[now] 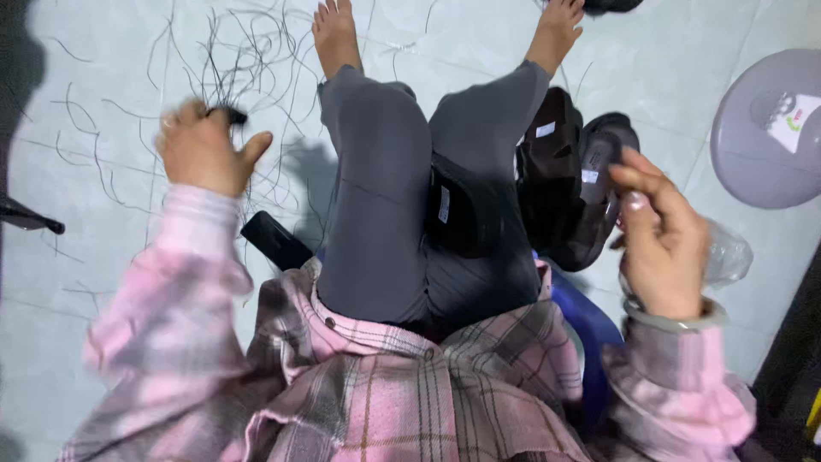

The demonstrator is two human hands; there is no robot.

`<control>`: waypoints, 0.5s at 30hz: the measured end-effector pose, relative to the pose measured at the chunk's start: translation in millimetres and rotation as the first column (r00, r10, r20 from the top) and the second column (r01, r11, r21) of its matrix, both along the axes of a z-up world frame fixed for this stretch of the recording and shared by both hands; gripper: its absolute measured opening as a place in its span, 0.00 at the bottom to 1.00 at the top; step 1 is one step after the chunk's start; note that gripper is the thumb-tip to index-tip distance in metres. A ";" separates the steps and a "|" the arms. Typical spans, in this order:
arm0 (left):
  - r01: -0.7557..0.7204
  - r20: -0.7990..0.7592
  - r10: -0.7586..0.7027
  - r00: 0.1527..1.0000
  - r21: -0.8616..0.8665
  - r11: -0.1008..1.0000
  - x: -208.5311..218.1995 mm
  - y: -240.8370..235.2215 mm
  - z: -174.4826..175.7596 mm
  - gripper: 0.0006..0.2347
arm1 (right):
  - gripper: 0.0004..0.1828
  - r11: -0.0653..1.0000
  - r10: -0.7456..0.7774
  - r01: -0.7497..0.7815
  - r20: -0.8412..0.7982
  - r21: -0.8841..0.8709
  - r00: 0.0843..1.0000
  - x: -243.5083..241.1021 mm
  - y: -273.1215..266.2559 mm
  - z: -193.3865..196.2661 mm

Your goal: The person sits on the floor and sews a brown sandal using a needle and thread. They repeatedly push the needle through the sandal's strap and pull the thread to secure the stitching.

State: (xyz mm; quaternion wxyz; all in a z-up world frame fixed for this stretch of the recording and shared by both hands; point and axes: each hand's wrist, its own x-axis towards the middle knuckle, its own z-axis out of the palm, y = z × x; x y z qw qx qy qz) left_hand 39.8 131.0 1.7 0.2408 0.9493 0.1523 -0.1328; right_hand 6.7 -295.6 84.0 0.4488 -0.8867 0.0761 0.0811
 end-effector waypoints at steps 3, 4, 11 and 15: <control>-0.007 0.389 0.115 0.914 -0.268 0.963 -22.0 -96.7 70.8 0.31 | 0.17 0.957 0.214 -0.244 0.186 0.156 0.959 7.4 24.5 -19.5; 0.246 0.446 -0.126 0.886 -0.223 0.943 -33.1 -123.3 69.3 0.38 | 0.19 0.909 0.359 -0.364 0.059 0.202 0.931 6.3 30.2 -31.6; 0.654 0.322 -0.609 0.725 -0.045 0.755 -93.9 -164.8 62.9 0.25 | 0.29 0.864 0.458 -0.404 -0.139 0.301 0.878 -56.8 37.9 -10.8; 0.319 0.395 -0.173 0.902 -0.339 0.885 -104.1 -172.6 64.0 0.36 | 0.18 0.957 0.279 -0.291 -0.256 -0.008 0.925 -75.8 30.7 9.3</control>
